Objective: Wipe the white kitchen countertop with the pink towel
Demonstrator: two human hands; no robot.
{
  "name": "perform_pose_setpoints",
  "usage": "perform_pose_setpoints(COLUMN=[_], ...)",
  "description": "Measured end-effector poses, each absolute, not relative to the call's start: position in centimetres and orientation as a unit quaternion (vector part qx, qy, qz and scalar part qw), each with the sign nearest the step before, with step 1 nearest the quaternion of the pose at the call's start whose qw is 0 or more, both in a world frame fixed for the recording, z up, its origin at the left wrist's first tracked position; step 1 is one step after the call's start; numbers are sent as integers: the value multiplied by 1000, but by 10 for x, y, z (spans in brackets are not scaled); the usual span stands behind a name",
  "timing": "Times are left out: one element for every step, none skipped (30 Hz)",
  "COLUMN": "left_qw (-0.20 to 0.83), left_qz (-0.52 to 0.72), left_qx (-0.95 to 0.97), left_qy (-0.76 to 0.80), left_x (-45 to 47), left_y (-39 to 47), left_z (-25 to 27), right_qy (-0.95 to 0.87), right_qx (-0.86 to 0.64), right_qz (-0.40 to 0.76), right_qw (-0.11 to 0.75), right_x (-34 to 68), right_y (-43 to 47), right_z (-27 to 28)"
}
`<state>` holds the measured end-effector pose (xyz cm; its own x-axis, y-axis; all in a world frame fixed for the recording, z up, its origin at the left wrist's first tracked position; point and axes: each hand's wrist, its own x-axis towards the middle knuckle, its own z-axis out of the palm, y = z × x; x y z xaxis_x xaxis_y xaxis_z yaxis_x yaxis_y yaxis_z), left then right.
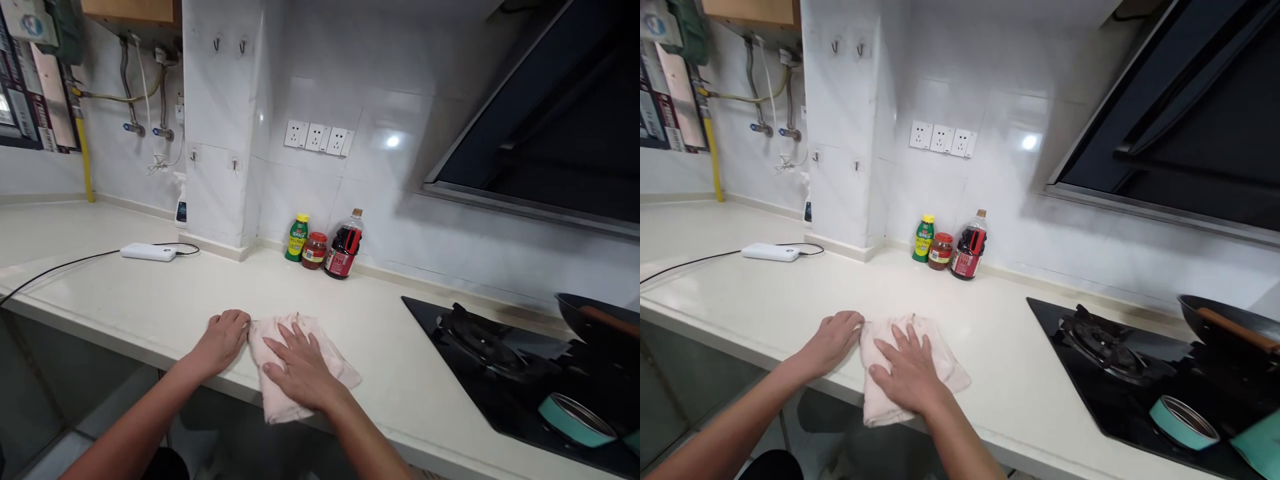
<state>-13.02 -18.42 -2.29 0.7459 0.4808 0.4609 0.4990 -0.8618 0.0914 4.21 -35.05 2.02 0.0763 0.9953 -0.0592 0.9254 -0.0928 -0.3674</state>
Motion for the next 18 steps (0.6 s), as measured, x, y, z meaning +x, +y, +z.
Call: perform_pose_setpoints(left_qw=[24,29,33,37,40,42,45,47,50,54,59,65,70,75,79,82,84,86], left_qz=[-243,-244,-246,-247,-248,-250,-253,-256,-261,-267,-273,-278,-283,-286,-287,-288,-288,-289], left_qx=[-935,-936,-936,-937,-937,-937,-937,-937,-936,-935,-933,-931,-930,-929,-929,-928,-928,-927], left_qy=[-257,-253,-249,-246,-243,-240,-237,-233,-231,-229,-227,-226,-225,-223,-222,-221,-221,-221], left_x=[-131,-132,-132,-133,-133,-134,-134,-134,-134,-134,-133,-133,-133,-132,-132,-132,-132,-131], left_y=[-183,-182,-181,-180,-179,-178,-177,-177,-176,-176,-176,-176,-176,-176,-176,-175,-175,-174], left_z=[-24,-26,-27,-29,-30,-31,-32,-33,-34,-34,-35,-36,-36,-37,-37,-38,-39,-39], right_qy=[-653,-637,-617,-593,-568,-542,-518,-496,-476,-456,-435,-414,-394,-378,-369,-367,-372,-378], right_qx=[-735,-750,-769,-789,-810,-830,-846,-861,-873,-885,-896,-906,-915,-922,-924,-923,-920,-915], right_qz=[146,142,136,128,118,107,94,82,69,58,48,38,24,9,-5,-18,-28,-33], right_qw=[115,109,101,92,86,82,80,80,81,82,81,81,84,90,99,112,125,137], right_x=[50,58,67,77,87,98,109,121,133,146,158,171,183,194,204,212,218,223], right_y=[-362,-374,-387,-402,-417,-434,-451,-469,-487,-505,-523,-539,-554,-567,-576,-583,-587,-587], right_z=[20,20,18,16,13,8,3,-4,-11,-18,-26,-34,-41,-48,-54,-59,-63,-65])
